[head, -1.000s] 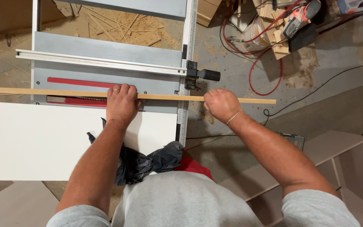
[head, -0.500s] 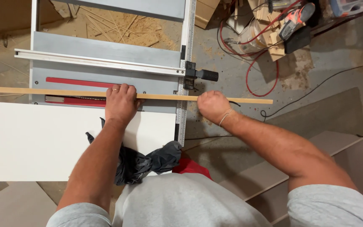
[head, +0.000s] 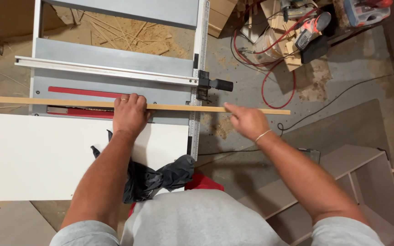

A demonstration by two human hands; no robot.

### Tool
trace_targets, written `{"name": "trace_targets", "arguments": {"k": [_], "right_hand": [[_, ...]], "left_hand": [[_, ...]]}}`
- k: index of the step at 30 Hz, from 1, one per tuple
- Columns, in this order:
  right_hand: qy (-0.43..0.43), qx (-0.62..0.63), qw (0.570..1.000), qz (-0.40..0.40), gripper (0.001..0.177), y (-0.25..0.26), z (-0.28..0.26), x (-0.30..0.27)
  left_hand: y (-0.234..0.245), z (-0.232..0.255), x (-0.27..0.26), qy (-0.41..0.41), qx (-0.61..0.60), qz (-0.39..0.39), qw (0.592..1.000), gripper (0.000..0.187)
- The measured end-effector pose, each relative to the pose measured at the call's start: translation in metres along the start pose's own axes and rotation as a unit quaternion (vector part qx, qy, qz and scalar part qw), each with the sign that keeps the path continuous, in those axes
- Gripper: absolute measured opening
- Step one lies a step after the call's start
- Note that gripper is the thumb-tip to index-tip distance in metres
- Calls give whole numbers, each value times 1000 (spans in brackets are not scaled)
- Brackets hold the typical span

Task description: Measuring and positioning wooden boards on a table saw for cutting.

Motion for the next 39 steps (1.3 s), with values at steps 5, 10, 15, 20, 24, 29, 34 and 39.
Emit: {"name": "trace_targets", "arguments": {"k": [5, 10, 15, 20, 24, 29, 34, 39], "right_hand": [[0, 80, 997, -5, 45, -44, -10, -8], [-29, 121, 992, 18, 41, -60, -1, -3], [-9, 269, 963, -11, 38, -48, -28, -15], [10, 487, 870, -71, 62, -43, -65, -32], [17, 531, 846, -45, 59, -49, -79, -25], [-56, 145, 985, 71, 51, -14, -60, -10], [-82, 32, 993, 77, 55, -41, 13, 2], [-159, -38, 985, 56, 47, -35, 50, 8]], "left_hand": [[1, -1, 1, -1, -1, -6, 1000, 44], [8, 1, 1, -1, 7, -8, 1000, 42], [43, 10, 9, -6, -15, -52, 999, 49], [75, 65, 9, -91, -57, -20, 994, 46], [69, 146, -9, -138, -300, -127, 935, 29], [78, 137, -7, -68, -139, -50, 987, 37], [35, 51, -3, -20, -48, -18, 999, 34], [20, -1, 10, -27, 5, -17, 999, 33]]}}
Point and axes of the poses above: each hand's wrist, its own x-axis towards the middle knuckle, its own y-axis out of the back of the hand, z = x × y, the point moved 8 cm from there along x, towards the middle knuckle, and after that the axes turned 9 degrees about -z, right-handed, at the moved point
